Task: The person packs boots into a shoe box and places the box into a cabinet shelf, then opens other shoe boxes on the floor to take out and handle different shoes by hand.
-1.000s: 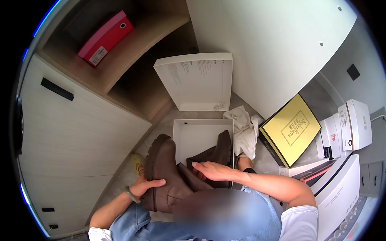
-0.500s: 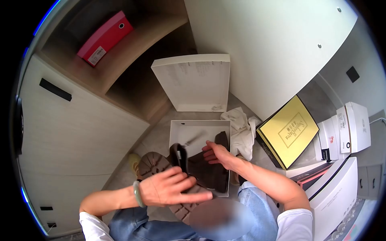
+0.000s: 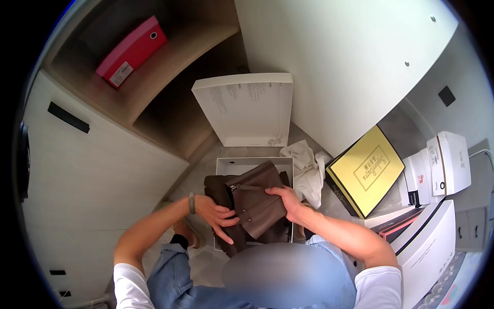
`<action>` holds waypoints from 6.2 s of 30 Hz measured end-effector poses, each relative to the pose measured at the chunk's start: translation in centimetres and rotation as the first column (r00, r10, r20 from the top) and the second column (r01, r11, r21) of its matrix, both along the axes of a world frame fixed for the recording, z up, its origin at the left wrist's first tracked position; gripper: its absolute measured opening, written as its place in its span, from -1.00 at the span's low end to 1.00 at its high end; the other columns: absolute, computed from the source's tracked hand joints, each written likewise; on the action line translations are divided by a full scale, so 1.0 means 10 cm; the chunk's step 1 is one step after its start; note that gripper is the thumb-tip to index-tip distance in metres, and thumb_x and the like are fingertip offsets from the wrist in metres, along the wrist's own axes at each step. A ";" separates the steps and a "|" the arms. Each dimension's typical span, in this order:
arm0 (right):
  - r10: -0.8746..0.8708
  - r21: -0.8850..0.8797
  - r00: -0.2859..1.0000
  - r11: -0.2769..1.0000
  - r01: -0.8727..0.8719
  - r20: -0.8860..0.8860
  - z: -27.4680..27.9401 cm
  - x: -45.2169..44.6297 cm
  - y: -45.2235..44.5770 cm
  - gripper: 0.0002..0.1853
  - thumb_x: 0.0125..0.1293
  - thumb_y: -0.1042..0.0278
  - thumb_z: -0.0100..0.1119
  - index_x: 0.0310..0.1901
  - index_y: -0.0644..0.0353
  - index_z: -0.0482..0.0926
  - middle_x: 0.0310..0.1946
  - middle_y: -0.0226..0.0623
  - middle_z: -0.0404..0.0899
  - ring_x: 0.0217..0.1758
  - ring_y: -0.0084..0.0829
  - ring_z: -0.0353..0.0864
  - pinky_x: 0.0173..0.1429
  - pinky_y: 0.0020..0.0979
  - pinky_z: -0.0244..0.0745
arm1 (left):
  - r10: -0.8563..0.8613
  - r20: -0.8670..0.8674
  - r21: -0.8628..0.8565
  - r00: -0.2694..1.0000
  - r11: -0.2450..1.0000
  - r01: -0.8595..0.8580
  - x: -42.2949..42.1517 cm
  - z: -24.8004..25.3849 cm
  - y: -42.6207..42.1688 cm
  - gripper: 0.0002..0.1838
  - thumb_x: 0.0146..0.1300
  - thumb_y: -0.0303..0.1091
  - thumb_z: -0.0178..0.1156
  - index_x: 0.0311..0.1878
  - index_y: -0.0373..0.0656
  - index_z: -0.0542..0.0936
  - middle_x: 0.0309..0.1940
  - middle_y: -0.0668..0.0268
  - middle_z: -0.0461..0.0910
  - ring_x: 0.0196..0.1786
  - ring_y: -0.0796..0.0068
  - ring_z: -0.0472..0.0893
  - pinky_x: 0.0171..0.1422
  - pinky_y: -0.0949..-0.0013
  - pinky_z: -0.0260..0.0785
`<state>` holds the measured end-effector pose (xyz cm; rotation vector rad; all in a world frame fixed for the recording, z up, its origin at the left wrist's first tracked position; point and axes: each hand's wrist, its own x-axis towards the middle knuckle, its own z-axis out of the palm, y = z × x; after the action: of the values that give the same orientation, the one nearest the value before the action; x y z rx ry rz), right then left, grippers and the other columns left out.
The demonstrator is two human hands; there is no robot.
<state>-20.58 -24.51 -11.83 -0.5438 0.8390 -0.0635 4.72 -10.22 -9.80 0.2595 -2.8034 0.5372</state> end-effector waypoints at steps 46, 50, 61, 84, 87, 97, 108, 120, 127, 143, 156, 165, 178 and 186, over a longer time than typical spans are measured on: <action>0.171 -0.557 0.649 -0.696 -0.452 -0.741 -0.11 0.08 0.19 -0.20 0.12 0.29 0.33 0.43 0.01 0.24 0.46 -0.05 0.07 0.57 -0.01 -0.03 0.53 0.11 -0.05 | 0.930 0.267 0.743 0.252 -0.032 -0.669 -0.04 -0.48 -0.22 -0.15 -0.05 -0.60 0.14 0.45 -0.18 0.20 0.38 0.00 0.27 0.20 -0.02 0.48 0.27 0.12 0.40; 0.182 -0.659 0.722 -0.597 -0.458 -0.667 -0.18 0.08 0.15 -0.25 0.13 0.40 0.29 0.40 0.01 0.27 0.45 -0.18 0.16 0.56 -0.10 0.04 0.55 0.07 -0.04 | 0.912 0.325 0.683 0.251 -0.043 -0.729 0.01 -0.25 -0.30 -0.16 -0.05 -0.45 0.25 0.41 -0.21 0.23 0.15 0.04 0.47 0.15 0.00 0.49 0.31 0.10 0.33; 0.246 -0.850 0.824 -0.286 -0.442 -0.511 -0.14 0.16 0.20 -0.39 0.30 0.39 0.11 0.41 0.09 0.26 0.45 -0.12 0.17 0.56 -0.09 0.03 0.57 0.01 -0.08 | 0.942 0.277 0.899 0.190 -0.184 -0.398 0.34 -0.14 -0.17 -0.23 -0.03 -0.40 0.34 0.33 -0.10 0.30 -0.01 0.01 0.55 0.00 -0.03 0.54 0.15 0.06 0.40; 0.348 -0.863 0.828 -0.419 -0.282 -0.439 -0.02 0.14 0.25 -0.55 0.25 0.18 0.20 0.15 0.14 0.52 0.31 -0.06 0.34 0.45 -0.05 0.21 0.51 0.12 -0.05 | 0.925 0.329 0.360 0.189 0.061 -0.931 -0.32 -0.51 0.08 0.00 0.14 0.45 0.08 0.56 0.15 0.08 0.55 -0.10 -0.11 0.59 -0.10 -0.12 0.56 -0.17 -0.18; 0.105 -0.941 0.974 -0.297 -0.164 -0.203 0.03 0.27 -0.09 -0.70 0.23 0.39 0.18 0.01 0.19 0.56 0.06 -0.06 0.52 0.14 -0.03 0.48 0.24 -0.08 0.32 | 0.796 0.525 0.471 0.302 0.024 -0.882 -0.34 -0.29 0.17 -0.01 0.16 0.44 0.06 0.55 0.11 0.09 0.56 -0.06 -0.14 0.59 -0.10 -0.12 0.57 -0.18 -0.22; -0.084 -0.832 0.838 -0.096 -0.546 -0.540 -1.05 0.27 -1.39 -0.76 0.26 0.39 0.16 -0.06 0.21 0.63 -0.10 0.11 0.56 -0.03 0.11 0.58 0.04 -0.05 0.50 | 0.939 0.153 0.738 0.308 0.098 -0.668 -0.38 0.09 0.45 -0.29 0.35 0.09 0.11 0.44 -0.11 0.27 0.52 -0.04 -0.03 0.46 -0.06 0.21 0.50 0.02 0.11; 0.025 -0.959 0.960 -0.054 -0.278 -0.280 -0.83 0.38 -1.25 -0.73 0.27 0.57 0.09 -0.03 0.21 0.65 0.20 0.06 0.46 0.11 0.06 0.55 0.14 -0.12 0.51 | 0.959 0.157 0.884 0.236 -0.030 -0.467 -0.43 0.41 0.91 -0.63 0.38 -0.18 0.14 0.16 -0.14 0.53 0.26 0.11 0.41 0.03 0.01 0.58 0.15 0.12 0.45; 0.202 -0.548 0.641 -0.733 -0.403 -0.741 -0.99 0.97 -1.74 -0.65 0.13 0.45 0.29 -0.02 -0.07 0.70 0.34 -0.17 0.34 0.27 0.03 0.44 0.27 -0.15 0.45 | 0.951 0.148 0.900 0.270 -0.017 -0.436 -0.42 0.38 0.98 -0.68 0.36 -0.22 0.16 0.12 -0.11 0.55 0.13 0.25 0.50 0.03 0.12 0.60 0.14 0.18 0.47; 0.239 -0.510 0.583 -0.782 -0.359 -0.777 -1.03 1.10 -1.71 -0.46 0.07 0.49 0.26 0.15 -0.15 0.56 0.24 -0.26 0.40 0.21 0.03 0.46 0.23 -0.14 0.47 | 0.935 0.159 0.909 0.318 -0.013 -0.416 -0.42 0.39 0.97 -0.68 0.36 -0.23 0.15 0.11 -0.12 0.54 0.07 0.27 0.51 -0.02 0.13 0.60 0.10 0.18 0.48; 0.150 -0.979 0.978 0.116 -0.166 -0.148 -0.09 0.82 -1.11 -0.82 0.29 0.42 0.30 -0.13 0.30 0.66 -0.38 -0.27 0.65 -0.44 -0.47 0.60 -0.29 -0.44 0.56 | 0.967 0.109 0.944 0.229 -0.028 -0.328 -0.44 0.35 0.81 -0.62 0.39 -0.21 0.14 0.19 -0.15 0.50 -0.01 0.20 0.58 -0.03 0.17 0.62 0.10 0.21 0.48; 0.603 -0.681 0.772 0.481 -0.552 -0.199 0.67 0.45 0.38 -0.75 0.38 0.41 0.18 0.04 0.28 0.57 -0.31 -0.34 0.66 -0.39 -0.67 0.53 -0.37 -0.58 0.42 | 0.996 -0.021 0.923 -0.088 0.053 0.382 -0.60 0.23 0.64 -0.75 0.25 -0.41 0.32 -0.03 -0.26 0.62 -0.25 0.23 0.72 -0.21 0.49 0.69 -0.08 0.42 0.55; 0.562 -0.604 0.803 0.575 -0.551 -0.197 0.53 0.40 0.30 -0.66 0.40 0.45 0.08 0.17 0.23 0.40 -0.16 -0.32 0.65 -0.25 -0.62 0.56 -0.26 -0.56 0.39 | 0.900 0.210 0.977 0.382 -0.205 -0.054 -0.65 0.11 0.78 -0.70 0.23 -0.24 0.34 -0.06 -0.24 0.64 -0.30 0.21 0.70 -0.28 0.40 0.69 -0.10 0.39 0.55; 0.757 -0.580 0.641 0.466 -0.668 -0.131 0.60 0.39 0.46 -0.67 0.35 0.36 0.24 0.09 0.26 0.49 -0.24 -0.41 0.61 -0.28 -0.67 0.51 -0.24 -0.58 0.36 | 0.975 0.153 0.932 0.162 -0.197 0.305 -0.62 0.14 0.70 -0.69 0.33 -0.16 0.28 -0.16 -0.28 0.64 -0.44 0.26 0.69 -0.39 0.52 0.64 -0.24 0.41 0.50; 0.544 -0.586 0.802 0.574 -0.571 -0.248 0.45 0.38 0.35 -0.68 0.39 0.38 0.10 0.12 0.30 0.46 -0.13 -0.32 0.62 -0.08 -0.58 0.57 0.01 -0.50 0.45 | 0.721 0.383 0.923 0.577 -0.272 -0.273 -0.60 -0.07 0.90 -0.84 0.22 -0.39 0.22 -0.18 -0.22 0.67 -0.26 0.14 0.69 -0.14 0.13 0.67 -0.03 0.19 0.49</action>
<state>-16.78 -21.02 -7.28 -1.4626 0.6311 0.2639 -1.28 -1.17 -10.50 1.7451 -1.8466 -1.4770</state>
